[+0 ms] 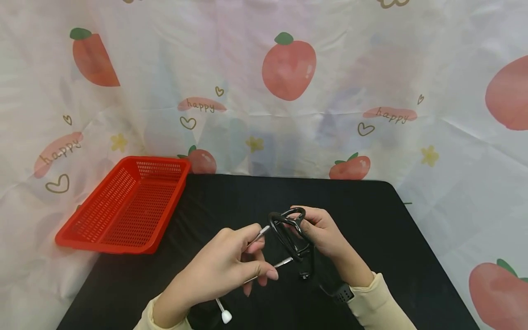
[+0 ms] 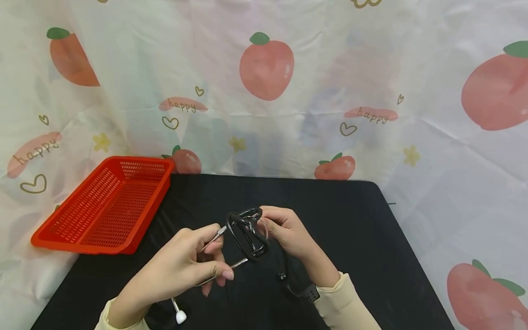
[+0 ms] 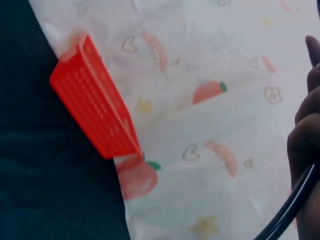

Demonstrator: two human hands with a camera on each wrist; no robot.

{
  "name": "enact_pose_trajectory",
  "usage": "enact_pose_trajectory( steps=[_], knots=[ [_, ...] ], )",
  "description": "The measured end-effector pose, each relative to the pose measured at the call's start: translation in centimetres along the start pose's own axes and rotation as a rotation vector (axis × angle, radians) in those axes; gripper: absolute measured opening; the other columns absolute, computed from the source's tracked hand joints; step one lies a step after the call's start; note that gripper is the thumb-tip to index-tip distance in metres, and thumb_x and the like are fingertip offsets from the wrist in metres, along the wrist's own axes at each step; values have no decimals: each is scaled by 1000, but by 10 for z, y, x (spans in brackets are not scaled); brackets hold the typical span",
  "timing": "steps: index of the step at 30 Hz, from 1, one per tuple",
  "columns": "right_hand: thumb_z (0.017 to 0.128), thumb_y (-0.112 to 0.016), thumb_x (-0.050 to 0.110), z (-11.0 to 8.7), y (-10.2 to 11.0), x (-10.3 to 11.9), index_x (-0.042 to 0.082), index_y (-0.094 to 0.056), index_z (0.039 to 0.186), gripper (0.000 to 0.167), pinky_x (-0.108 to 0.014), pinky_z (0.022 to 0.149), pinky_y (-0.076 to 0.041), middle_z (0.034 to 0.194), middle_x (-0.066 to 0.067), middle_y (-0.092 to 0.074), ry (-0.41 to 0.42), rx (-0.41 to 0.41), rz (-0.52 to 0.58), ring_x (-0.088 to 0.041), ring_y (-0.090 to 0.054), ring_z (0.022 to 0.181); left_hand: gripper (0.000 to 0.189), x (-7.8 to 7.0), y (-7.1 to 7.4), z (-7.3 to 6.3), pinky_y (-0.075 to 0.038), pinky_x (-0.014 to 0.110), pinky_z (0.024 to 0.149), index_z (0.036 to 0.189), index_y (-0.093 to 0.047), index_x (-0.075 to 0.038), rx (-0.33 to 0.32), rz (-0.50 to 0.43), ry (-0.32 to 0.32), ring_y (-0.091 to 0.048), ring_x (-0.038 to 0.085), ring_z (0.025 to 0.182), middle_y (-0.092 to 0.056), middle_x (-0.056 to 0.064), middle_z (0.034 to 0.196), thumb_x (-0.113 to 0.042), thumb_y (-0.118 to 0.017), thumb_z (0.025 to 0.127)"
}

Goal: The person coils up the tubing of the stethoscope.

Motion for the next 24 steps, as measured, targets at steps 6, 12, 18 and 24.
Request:
enact_pose_trajectory(
  steps=[6, 12, 18, 24],
  knots=[
    [104, -51, -4, -24, 6, -3, -3, -71, 106, 20, -33, 49, -34, 80, 0, -56, -50, -58, -97, -17, -36, 59, 51, 5, 14, -4, -58, 41, 51, 80, -32, -6, -97, -3, 42, -73, 19, 62, -75, -1, 70, -13, -81, 90],
    [100, -53, -12, -50, 6, -5, 2, -74, 113, 28, -27, 62, -48, 73, -6, -48, -110, -124, -223, -13, -49, 67, 47, 9, 29, -4, -57, 35, 52, 80, -32, -6, -192, 24, 44, -68, 22, 51, -73, 0, 67, -7, -78, 91],
    [92, -61, -18, -69, 2, 4, 2, -75, 117, 34, -25, 63, -47, 93, 0, -70, -64, -178, -394, -8, -60, 78, 49, 20, 48, 3, -48, 28, 45, 82, -34, -8, -301, 66, 125, -66, 26, 48, -73, 4, 69, -14, -81, 90],
    [85, -73, -14, -71, -5, 19, 2, -75, 118, 36, -14, 56, -42, 96, 0, -69, 70, -172, -601, -1, -50, 66, 47, 37, 59, 12, -48, 27, 45, 83, -37, -8, -378, 69, 242, -67, 32, 49, -72, 9, 69, -18, -83, 90]
  ],
)
Point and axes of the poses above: each hand's wrist, its own z-axis towards the middle knuckle, its own y-axis out of the back of the hand, x = y × z, the point moved 3 cm from there along z, towards the middle knuckle
